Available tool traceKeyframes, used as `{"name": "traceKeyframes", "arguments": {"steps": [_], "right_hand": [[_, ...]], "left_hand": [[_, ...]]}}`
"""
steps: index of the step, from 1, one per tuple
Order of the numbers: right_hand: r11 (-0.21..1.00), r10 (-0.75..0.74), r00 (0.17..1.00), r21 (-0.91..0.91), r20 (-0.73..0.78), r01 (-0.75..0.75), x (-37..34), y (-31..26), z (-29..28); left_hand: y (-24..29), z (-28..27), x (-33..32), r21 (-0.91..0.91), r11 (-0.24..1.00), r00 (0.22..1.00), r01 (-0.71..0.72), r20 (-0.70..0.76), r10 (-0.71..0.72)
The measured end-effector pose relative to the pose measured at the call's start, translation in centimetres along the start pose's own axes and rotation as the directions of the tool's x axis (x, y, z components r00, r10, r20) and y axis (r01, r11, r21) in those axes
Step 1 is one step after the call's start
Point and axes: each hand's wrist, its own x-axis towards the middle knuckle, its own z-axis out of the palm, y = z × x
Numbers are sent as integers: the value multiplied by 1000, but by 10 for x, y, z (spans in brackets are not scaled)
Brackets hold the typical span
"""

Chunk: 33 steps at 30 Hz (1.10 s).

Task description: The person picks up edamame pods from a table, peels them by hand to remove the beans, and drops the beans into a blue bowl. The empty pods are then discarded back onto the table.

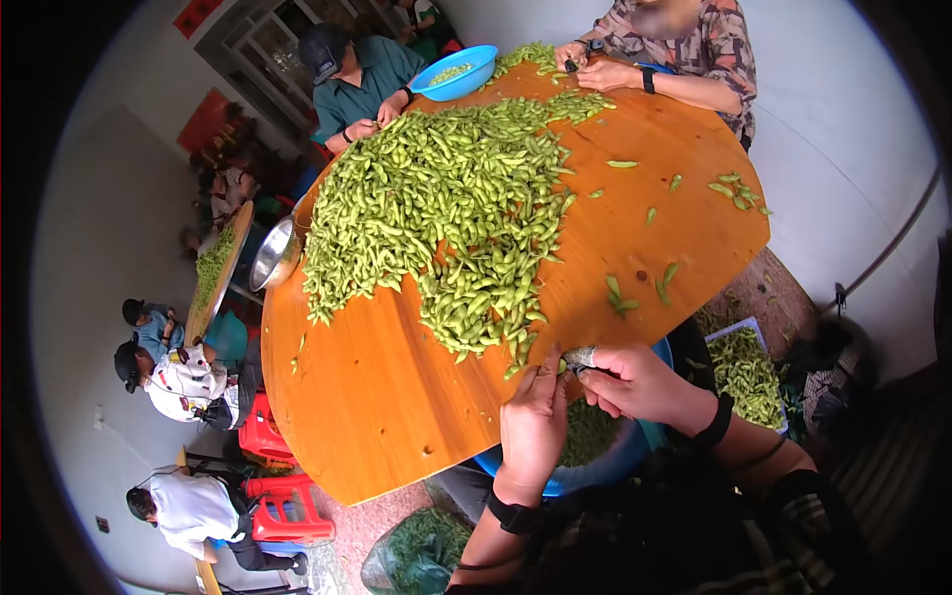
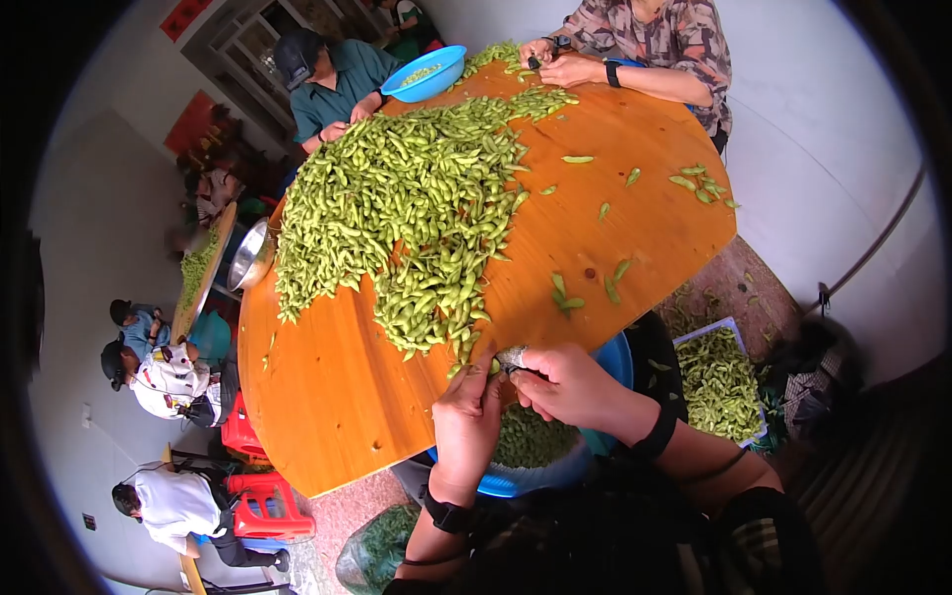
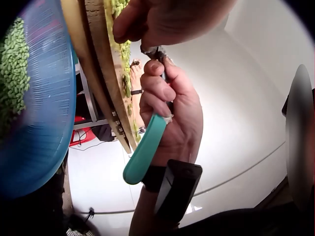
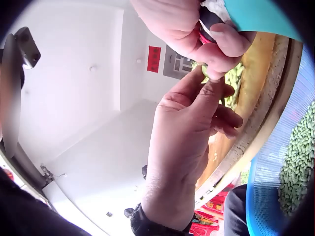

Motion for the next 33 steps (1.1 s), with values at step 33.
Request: {"name": "traceKeyframes", "arguments": {"steps": [33], "right_hand": [[996, -82, 996, 34, -46, 84, -11, 13, 18]], "left_hand": [[-9, 17, -29, -733, 634, 962, 247, 110, -248]]}}
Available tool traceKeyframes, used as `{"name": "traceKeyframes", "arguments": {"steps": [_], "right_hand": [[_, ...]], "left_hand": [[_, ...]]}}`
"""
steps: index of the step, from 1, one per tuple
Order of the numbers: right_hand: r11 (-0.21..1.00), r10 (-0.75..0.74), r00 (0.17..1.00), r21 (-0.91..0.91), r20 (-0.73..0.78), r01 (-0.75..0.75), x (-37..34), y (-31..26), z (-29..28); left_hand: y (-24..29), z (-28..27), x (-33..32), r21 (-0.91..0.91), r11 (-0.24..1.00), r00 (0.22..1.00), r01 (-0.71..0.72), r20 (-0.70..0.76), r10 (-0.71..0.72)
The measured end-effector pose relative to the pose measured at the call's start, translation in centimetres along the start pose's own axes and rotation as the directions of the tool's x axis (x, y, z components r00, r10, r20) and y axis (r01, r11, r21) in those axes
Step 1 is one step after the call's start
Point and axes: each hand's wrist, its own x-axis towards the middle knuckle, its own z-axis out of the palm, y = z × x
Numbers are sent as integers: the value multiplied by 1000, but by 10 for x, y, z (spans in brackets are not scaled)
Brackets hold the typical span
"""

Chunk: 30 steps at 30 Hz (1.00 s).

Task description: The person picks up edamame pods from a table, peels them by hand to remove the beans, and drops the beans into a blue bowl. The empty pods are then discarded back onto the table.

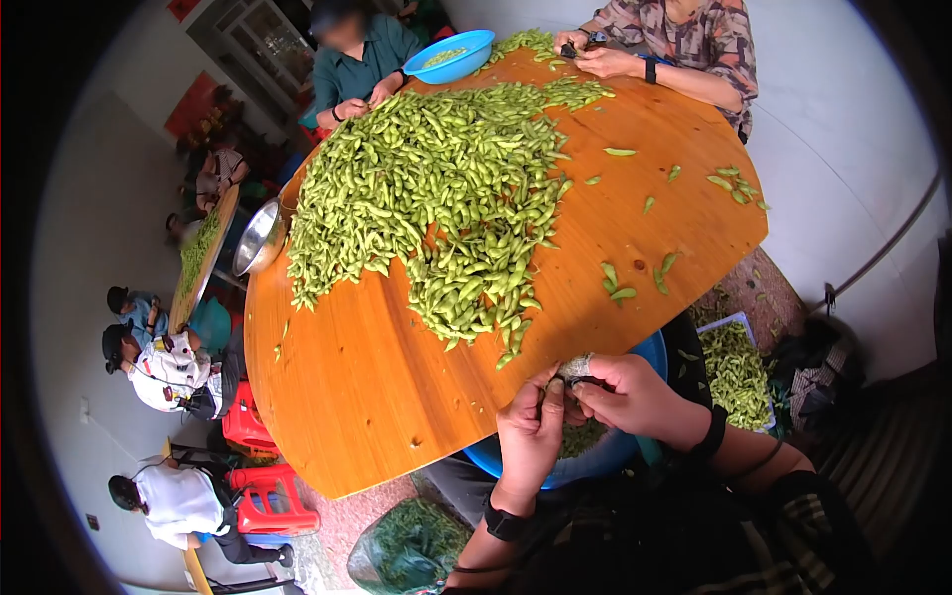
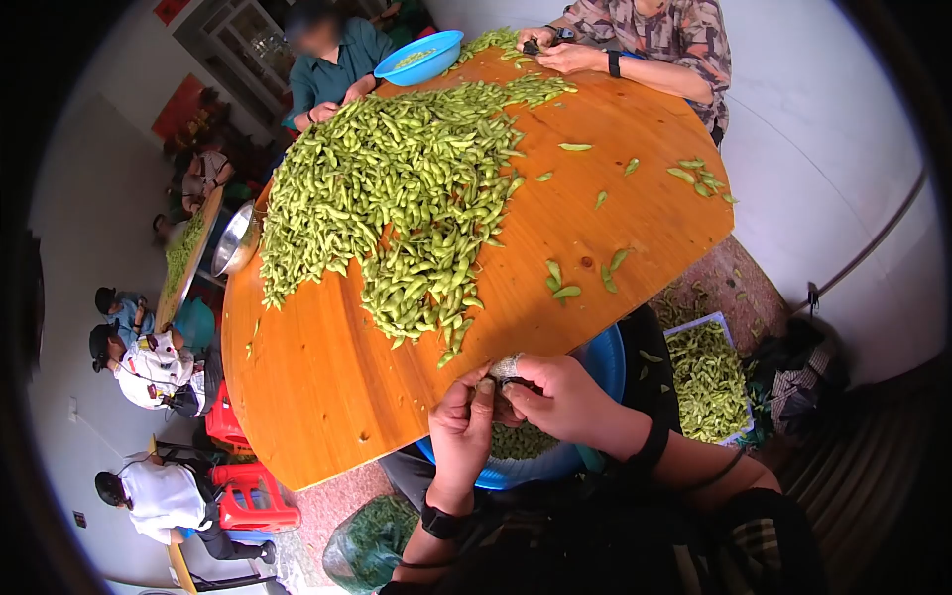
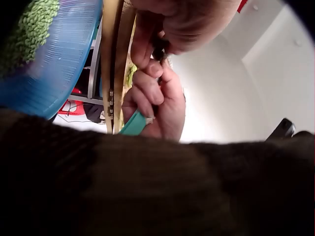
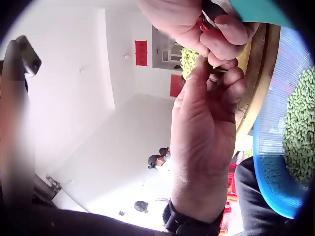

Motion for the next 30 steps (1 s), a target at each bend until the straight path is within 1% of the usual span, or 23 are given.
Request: {"name": "traceKeyframes", "arguments": {"steps": [4, 6, 7, 9, 10, 11, 12, 13, 14, 15, 16, 17, 18, 19, 21, 22, 23, 25, 26, 28, 30], "right_hand": [[999, 40, 999, -32, 4, -40, -4, 3, 4], [992, -95, 995, -84, -21, 93, -4, 6, 8], [992, -98, 995, -84, -18, 96, -4, 9, 8], [982, -97, 995, -161, 22, 100, -2, 14, 4], [983, -116, 992, -146, -40, 109, 1, 15, 2], [984, -135, 986, -132, -102, 121, 4, 16, -1], [994, -68, 987, -96, -144, 55, 9, 19, -11], [994, -8, 982, -107, -188, -13, 14, 22, -24], [993, 60, 968, -86, -245, -83, 20, 16, -38], [983, 46, 956, -158, -290, -95, 26, 15, -53], [991, 91, 942, -60, -323, -116, 34, 17, -68], [990, 140, 926, 39, -351, -134, 40, 19, -77], [991, 136, 926, 40, -351, -131, 44, 18, -80], [987, 156, 923, 29, -352, -156, 46, 17, -83], [984, 169, 919, 15, -356, -175, 48, 20, -87], [989, 126, 927, -24, -354, -143, 48, 26, -86], [992, 84, 933, -63, -351, -113, 47, 30, -86], [991, 93, 927, -57, -362, -121, 44, 21, -84], [991, 92, 928, -61, -361, -122, 43, 20, -85], [991, 86, 926, -65, -369, -118, 44, 19, -87], [992, 88, 941, -54, -327, -112, 43, 23, -88]], "left_hand": [[4, -8, -3, 13, 999, 999, 46, -21, -46], [5, -10, -4, 147, 985, 996, 87, -41, -82], [8, -11, -6, 148, 985, 996, 85, -43, -79], [16, -13, -13, 186, 971, 988, 151, -70, -141], [14, -20, -17, 287, 951, 992, 118, -76, -100], [15, -28, -22, 290, 950, 992, 114, -81, -95], [16, -36, -28, 371, 923, 994, 104, -19, -104], [16, -42, -32, 449, 889, 992, 87, 42, -118], [19, -43, -37, 545, 839, 993, 13, 92, -75], [27, -44, -35, 548, 837, 993, 8, 92, -70], [36, -45, -32, 672, 726, 981, -145, 194, 16], [44, -44, -30, 759, 581, 949, -294, 306, 80], [51, -39, -24, 836, 514, 980, -192, 195, 47], [54, -35, -13, 837, 512, 979, -194, 196, 50], [63, -25, 16, 885, 443, 987, -142, 93, 131], [64, -19, 36, 889, 437, 980, -135, 55, 191], [60, -13, 59, 893, 431, 968, -127, 17, 250], [45, -5, 102, 905, 394, 926, -158, -2, 377], [35, -5, 116, 906, 393, 925, -161, 0, 379], [23, -2, 136, 939, 332, 952, -83, -24, 306], [23, 0, 135, 941, 328, 957, -80, -19, 290]]}}
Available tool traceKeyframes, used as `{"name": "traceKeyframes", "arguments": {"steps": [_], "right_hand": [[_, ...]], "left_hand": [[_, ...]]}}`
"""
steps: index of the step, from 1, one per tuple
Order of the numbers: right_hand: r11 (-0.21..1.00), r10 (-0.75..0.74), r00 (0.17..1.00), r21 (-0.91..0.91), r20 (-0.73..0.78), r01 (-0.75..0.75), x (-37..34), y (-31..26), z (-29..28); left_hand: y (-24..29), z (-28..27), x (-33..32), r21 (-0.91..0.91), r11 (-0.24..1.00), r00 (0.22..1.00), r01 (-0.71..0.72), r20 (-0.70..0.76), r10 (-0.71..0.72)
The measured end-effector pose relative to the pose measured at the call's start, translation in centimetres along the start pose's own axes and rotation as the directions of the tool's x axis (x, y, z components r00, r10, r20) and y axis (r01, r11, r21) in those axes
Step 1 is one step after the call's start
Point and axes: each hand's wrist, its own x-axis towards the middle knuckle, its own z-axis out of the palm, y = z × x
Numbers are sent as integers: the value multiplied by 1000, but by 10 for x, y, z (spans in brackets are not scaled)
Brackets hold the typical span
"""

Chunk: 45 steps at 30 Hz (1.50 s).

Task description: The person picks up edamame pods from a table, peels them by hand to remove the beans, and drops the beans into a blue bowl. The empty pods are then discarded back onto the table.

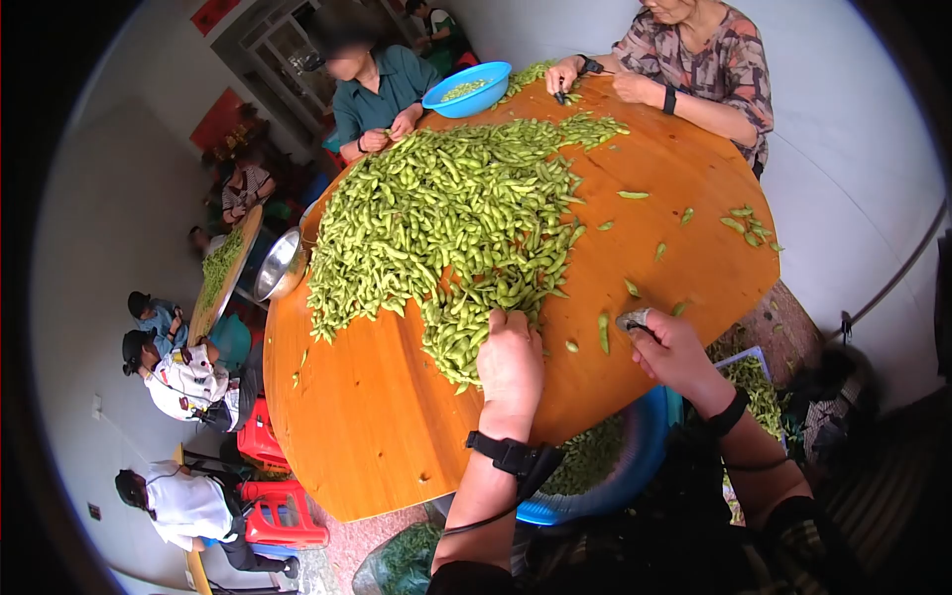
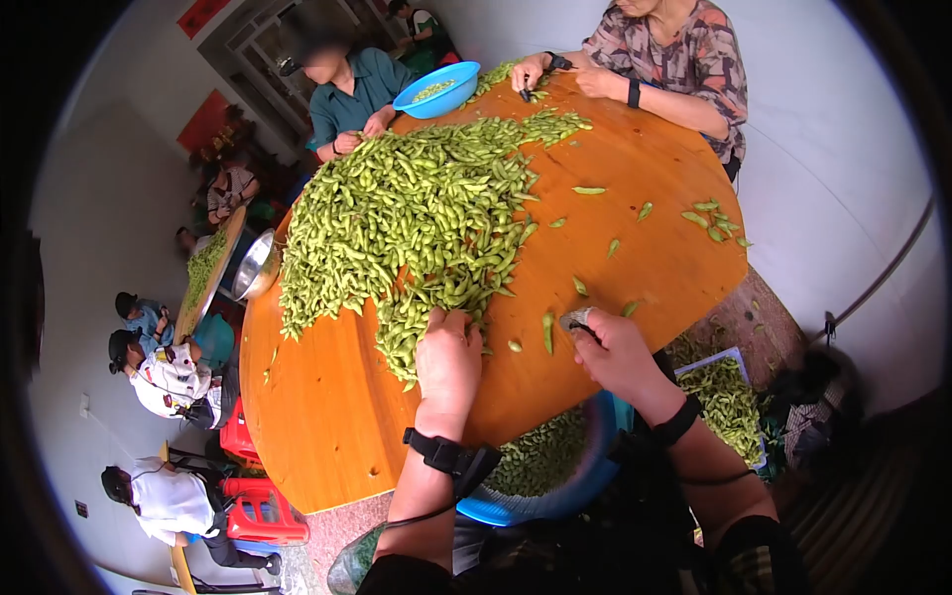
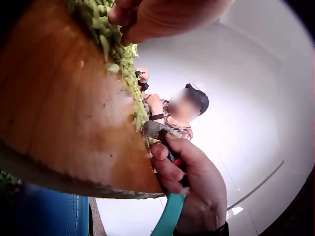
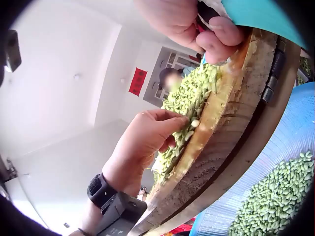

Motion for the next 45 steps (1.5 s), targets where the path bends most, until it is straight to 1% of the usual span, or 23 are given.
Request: {"name": "traceKeyframes", "arguments": {"steps": [4, 6, 7, 9, 10, 11, 12, 13, 15, 16, 19, 22, 27, 29, 30, 32, 33, 35, 38, 39, 41, 43, 45], "right_hand": [[999, -25, 999, -46, 30, 27, -3, -5, 4], [999, -33, 994, 17, 108, 32, -8, -11, 13], [999, -30, 994, 19, 104, 29, -11, -16, 19], [991, 28, 975, 125, 219, -57, -17, -25, 29], [986, 29, 968, 151, 247, -68, -19, -25, 33], [986, 32, 969, 153, 243, -71, -21, -24, 35], [979, 56, 954, 171, 293, -110, -22, -24, 36], [971, 78, 936, 187, 343, -149, -23, -25, 39], [974, 73, 937, 176, 342, -141, -30, -30, 43], [982, 58, 935, 151, 351, -117, -32, -28, 45], [992, 60, 920, 80, 386, -98, -38, -22, 50], [993, 84, 908, 42, 410, -111, -45, -25, 53], [956, 84, 919, 229, 386, -184, -57, -18, 65], [941, 93, 927, 272, 362, -200, -62, -16, 71], [933, 92, 925, 293, 368, -210, -62, -12, 73], [926, 91, 925, 311, 370, -215, -62, -11, 75], [922, 89, 919, 317, 383, -222, -61, -13, 76], [919, 91, 915, 320, 393, -229, -62, -16, 76], [911, 119, 911, 321, 395, -258, -63, -23, 75], [912, 121, 912, 319, 392, -258, -63, -26, 74], [890, 164, 894, 329, 418, -317, -60, -32, 75], [894, 158, 901, 330, 403, -304, -59, -34, 81], [943, 148, 938, 239, 314, -229, -60, -36, 89]], "left_hand": [[1, 1, -16, 9, 1000, 1000, 7, 20, -7], [2, -3, -24, 17, 1000, 999, 26, 37, -26], [3, -8, -29, -45, 999, 997, 21, 74, -18], [4, -13, -40, -109, 994, 993, 17, 118, -4], [4, -14, -46, -344, 939, 996, 9, 82, 20], [2, -15, -54, -558, 830, 999, -5, 42, 34], [-1, -16, -61, -599, 799, 990, 52, 138, 39], [-2, -17, -67, -600, 799, 989, 50, 140, 43], [3, -22, -77, -558, 822, 970, 115, 240, 28], [6, -26, -79, -479, 878, 982, 11, 170, 80], [7, -26, -92, -510, 858, 984, 62, 174, 33], [7, -27, -101, -485, 874, 992, 10, 116, 53], [-1, -19, -117, -579, 815, 994, 24, 102, 43], [-3, -20, -122, -687, 718, 987, 115, 164, -2], [-5, -19, -124, -690, 715, 987, 113, 164, 3], [-11, -17, -126, -790, 580, 973, 200, 229, -23], [-14, -16, -125, -793, 577, 973, 198, 228, -20], [-22, -16, -124, -874, 379, 945, 305, 327, -6], [-33, -19, -118, -888, 264, 911, 377, 406, 65], [-35, -23, -115, -888, 262, 911, 377, 406, 67], [-39, -34, -106, -827, -1, 821, 563, 559, 116], [-47, -36, -100, -813, -28, 807, 582, 572, 147], [-56, -33, -97, -748, -185, 768, 637, 599, 225]]}}
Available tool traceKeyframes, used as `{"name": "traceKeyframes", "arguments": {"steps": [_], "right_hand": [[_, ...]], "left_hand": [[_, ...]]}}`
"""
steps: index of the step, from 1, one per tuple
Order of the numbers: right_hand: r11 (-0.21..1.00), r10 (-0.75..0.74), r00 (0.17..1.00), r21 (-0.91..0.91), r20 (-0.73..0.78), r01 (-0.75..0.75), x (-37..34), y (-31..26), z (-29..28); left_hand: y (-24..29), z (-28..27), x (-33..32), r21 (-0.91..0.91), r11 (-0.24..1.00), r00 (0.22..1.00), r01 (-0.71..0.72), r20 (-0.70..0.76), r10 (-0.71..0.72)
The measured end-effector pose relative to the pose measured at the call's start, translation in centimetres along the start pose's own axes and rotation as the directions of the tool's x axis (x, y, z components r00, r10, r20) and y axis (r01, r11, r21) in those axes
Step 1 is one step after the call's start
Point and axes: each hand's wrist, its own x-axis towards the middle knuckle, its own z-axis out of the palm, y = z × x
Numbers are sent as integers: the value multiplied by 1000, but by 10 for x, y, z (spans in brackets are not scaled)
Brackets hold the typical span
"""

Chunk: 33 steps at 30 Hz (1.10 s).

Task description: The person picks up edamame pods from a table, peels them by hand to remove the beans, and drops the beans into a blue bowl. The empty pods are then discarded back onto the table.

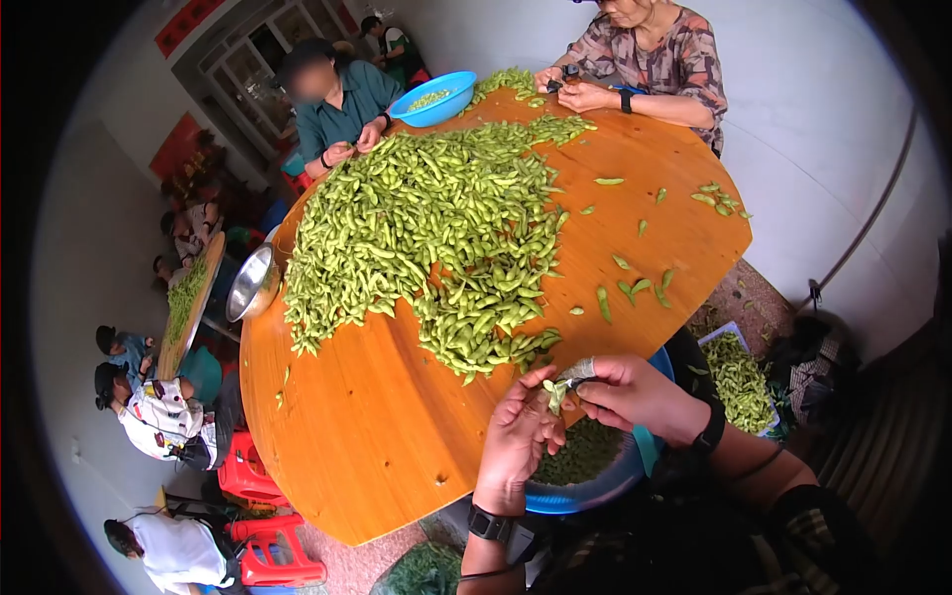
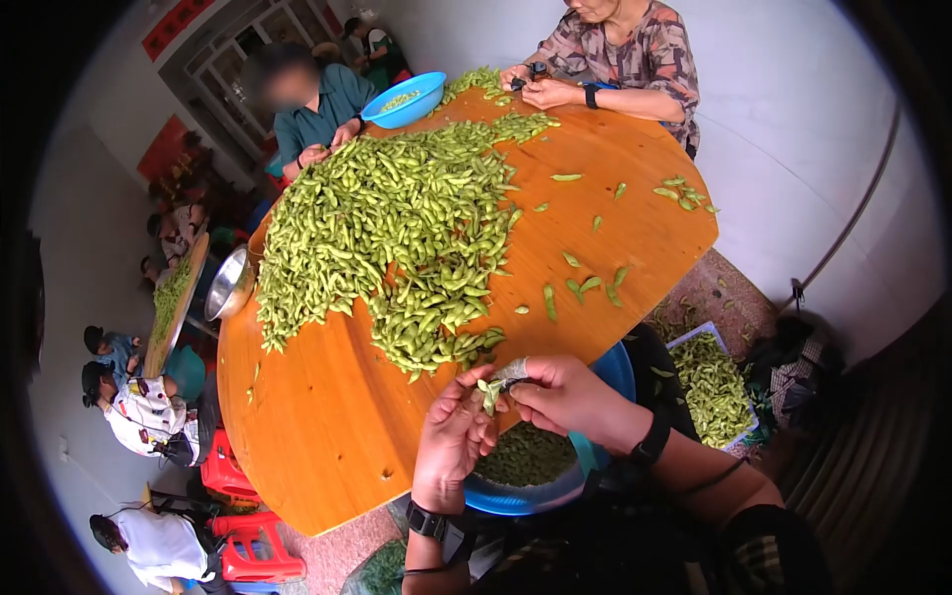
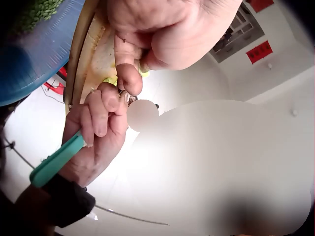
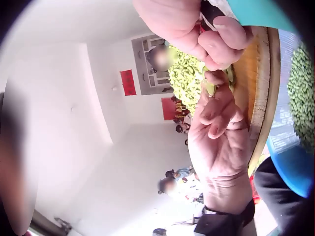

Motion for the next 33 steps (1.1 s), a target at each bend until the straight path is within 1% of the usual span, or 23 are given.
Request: {"name": "traceKeyframes", "arguments": {"steps": [1, 2, 3, 4, 6, 7, 9, 13, 14, 16, 18, 19, 20, 22, 23, 24, 25, 26, 27, 28, 30, 31, 33], "right_hand": [[1000, -5, 1000, -1, -4, 5, 2, 1, 4], [971, -186, 979, -168, -87, 170, 4, 6, 9], [890, -366, 921, -340, -137, 303, 4, 10, 13], [892, -363, 921, -339, -141, 300, 4, 13, 17], [736, -544, 824, -563, -158, 377, 5, 17, 23], [796, -482, 858, -497, -178, 345, -1, 9, 30], [805, -487, 851, -478, -196, 351, 3, 17, 32], [828, -477, 843, -450, -248, 335, 12, 25, 28], [822, -484, 840, -457, -245, 340, 14, 23, 27], [771, -501, 844, -541, -192, 335, 16, 19, 26], [761, -498, 854, -548, -150, 348, 17, 19, 25], [758, -499, 858, -541, -123, 363, 17, 20, 26], [755, -490, 866, -544, -98, 366, 17, 20, 27], [833, -445, 885, -427, -138, 352, 16, 21, 31], [835, -441, 888, -421, -127, 354, 17, 23, 30], [855, -432, 894, -369, -120, 364, 19, 26, 28], [873, -423, 899, -316, -114, 371, 19, 29, 27], [877, -417, 902, -310, -112, 367, 18, 31, 27], [864, -436, 893, -332, -112, 380, 18, 31, 28], [849, -454, 884, -354, -110, 392, 18, 31, 28], [852, -456, 885, -337, -99, 401, 18, 32, 29], [853, -461, 882, -323, -95, 411, 18, 33, 30], [873, -447, 888, -268, -103, 408, 18, 32, 31]], "left_hand": [[1, -1, 2, 3, 1000, 1000, -1, 6, 1], [-1, 1, 3, 32, 999, 1000, 9, -6, -8], [-3, 2, 3, 60, 998, 1000, 22, -20, -21], [-3, 2, 4, 59, 998, 999, 27, -19, -26], [-4, 2, 5, 76, 996, 996, 56, -73, -50], [-4, 2, 5, 75, 995, 996, 60, -73, -54], [-5, 1, 6, 80, 996, 993, 42, -117, -33], [-3, 1, 6, 48, 998, 993, 42, -109, -37], [-1, 4, 5, 26, 999, 994, 41, -99, -38], [-4, 5, 4, -11, 1000, 995, 28, -92, -29], [-11, 5, 3, 151, 984, 990, -91, -97, 106], [-10, 8, 3, 206, 973, 982, -104, -134, 134], [-13, 9, 4, 195, 974, 977, -115, -155, 146], [-17, 12, 5, 279, 947, 962, -161, -170, 214], [-15, 13, 4, 335, 934, 962, -127, -189, 199], [-14, 13, 4, 337, 934, 960, -122, -200, 198], [-13, 12, 4, 297, 949, 964, -109, -200, 174], [-13, 12, 5, 257, 962, 969, -95, -198, 148], [-11, 14, 5, 164, 984, 969, -69, -222, 105], [-9, 15, 7, 166, 984, 968, -67, -229, 105], [-8, 17, 6, -59, 997, 950, -42, -311, 21], [-8, 15, 6, -84, 995, 959, -44, -283, 18], [-9, 12, 8, -102, 994, 958, -43, -287, 12]]}}
